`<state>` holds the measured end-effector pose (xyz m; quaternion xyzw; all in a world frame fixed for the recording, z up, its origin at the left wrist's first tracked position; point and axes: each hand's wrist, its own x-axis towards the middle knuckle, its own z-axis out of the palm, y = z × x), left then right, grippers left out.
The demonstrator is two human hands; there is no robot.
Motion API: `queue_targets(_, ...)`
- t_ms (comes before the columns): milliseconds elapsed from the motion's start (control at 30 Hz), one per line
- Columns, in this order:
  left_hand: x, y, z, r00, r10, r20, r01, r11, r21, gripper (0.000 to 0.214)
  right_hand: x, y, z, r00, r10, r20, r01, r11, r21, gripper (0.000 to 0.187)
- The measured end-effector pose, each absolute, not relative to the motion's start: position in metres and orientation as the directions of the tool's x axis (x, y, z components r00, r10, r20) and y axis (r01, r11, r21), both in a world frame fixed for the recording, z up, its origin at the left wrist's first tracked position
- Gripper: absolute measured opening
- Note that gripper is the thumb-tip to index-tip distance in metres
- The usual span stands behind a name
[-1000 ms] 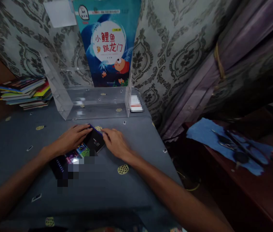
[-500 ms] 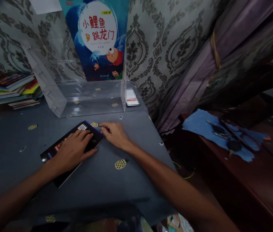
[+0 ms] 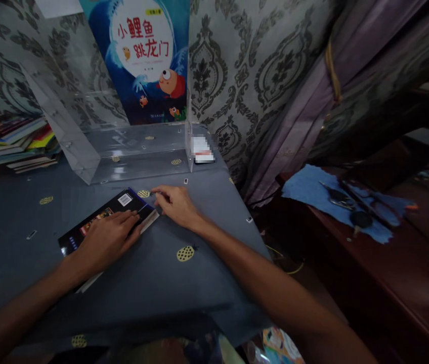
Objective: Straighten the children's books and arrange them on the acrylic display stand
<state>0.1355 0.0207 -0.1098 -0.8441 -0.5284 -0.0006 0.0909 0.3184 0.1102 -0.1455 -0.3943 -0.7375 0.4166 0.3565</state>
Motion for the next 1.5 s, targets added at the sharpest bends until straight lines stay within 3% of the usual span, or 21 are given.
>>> queue_targets(333,0.135,0.022,-0.113,0.449,0.885,0.123,0.889,-0.429,-0.159,0.025,0.319,0.107,-0.140,-0.393,0.868,0.302,0.233,0.412,-0.881,0.034)
queue_targets(600,0.134,0.017,-0.126,0.469,0.862,0.194,0.879,-0.433,-0.199,0.029,0.319,0.105,-0.144,-0.468,0.820,0.328,0.277,0.489,-0.827,0.032)
queue_targets(833,0.108,0.043,-0.122,0.387,0.897,0.212,0.920,-0.391,-0.024,0.034,0.319,0.107,-0.151,-0.561,0.773,0.296,0.381,0.559,-0.736,0.033)
queue_targets(1033,0.082,0.076,-0.135,0.298,0.939,0.173,0.952,-0.306,0.019,0.042,0.320,0.108,-0.153,-0.565,0.773,0.289,0.390,0.559,-0.732,0.032)
queue_targets(1267,0.078,0.075,-0.144,0.370,0.909,0.189,0.922,-0.384,0.041,0.041,0.319,0.108,-0.155,-0.560,0.771,0.305,0.357,0.556,-0.750,0.031)
queue_targets(1500,0.113,0.047,-0.138,0.638,0.741,0.210,0.734,-0.667,0.125,0.038,0.318,0.109,-0.154,-0.557,0.772,0.307,0.347,0.551,-0.759,0.032)
